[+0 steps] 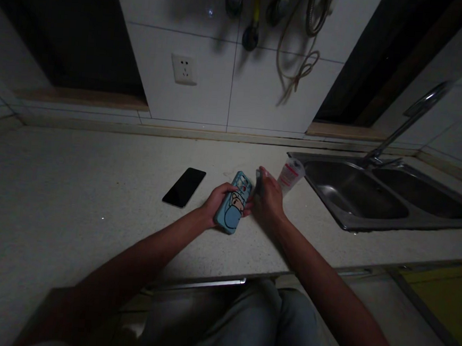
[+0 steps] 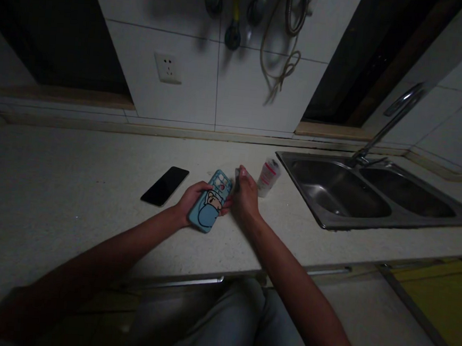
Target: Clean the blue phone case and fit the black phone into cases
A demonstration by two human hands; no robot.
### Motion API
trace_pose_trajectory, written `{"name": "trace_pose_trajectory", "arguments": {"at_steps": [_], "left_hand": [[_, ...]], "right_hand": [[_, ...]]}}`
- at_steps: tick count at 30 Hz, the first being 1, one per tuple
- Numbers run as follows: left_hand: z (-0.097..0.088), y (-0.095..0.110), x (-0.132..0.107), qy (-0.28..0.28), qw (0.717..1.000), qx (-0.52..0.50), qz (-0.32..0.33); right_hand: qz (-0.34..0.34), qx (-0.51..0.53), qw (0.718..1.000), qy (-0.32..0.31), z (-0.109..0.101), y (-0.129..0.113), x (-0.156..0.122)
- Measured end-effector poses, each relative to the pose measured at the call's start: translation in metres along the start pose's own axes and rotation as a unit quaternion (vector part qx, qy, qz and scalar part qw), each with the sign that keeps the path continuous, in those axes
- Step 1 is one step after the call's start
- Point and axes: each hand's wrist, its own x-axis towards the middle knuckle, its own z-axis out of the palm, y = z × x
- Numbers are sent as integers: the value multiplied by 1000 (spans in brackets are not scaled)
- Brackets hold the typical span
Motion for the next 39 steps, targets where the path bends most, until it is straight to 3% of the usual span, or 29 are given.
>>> {"name": "trace_pose_trajectory", "arguments": {"at_steps": [3,7,11,17,20,23,28,35,37,39], "left_hand": [[2,0,1,26,999,-32,6],[2,-3,3,31,996,-72,46],[-2,-4,8,-16,992,-95,83],[-14,-1,15,21,987,-66,142],[-18,-1,18,10,988,-62,142],[-17,0,18,-5,989,-66,131],[-9,1,14,2,992,-52,117],[-2,0,9,3,992,-57,116],[-3,0,10,9,991,-58,119],[-5,1,11,13,991,-53,119]], "right_hand": [[-154,-177,970,-67,3,-2,-8],[-272,-360,849,-276,6,4,-12],[-331,-402,775,-359,7,7,-18],[-387,-389,715,-433,13,-4,-34],[-395,-392,705,-439,13,-6,-34],[-389,-408,717,-411,11,-5,-30],[-358,-444,760,-310,3,-3,-17],[-371,-449,803,-128,-2,-11,-11],[-360,-452,804,-141,-2,-12,-12],[-365,-439,796,-200,-2,-13,-13]]}}
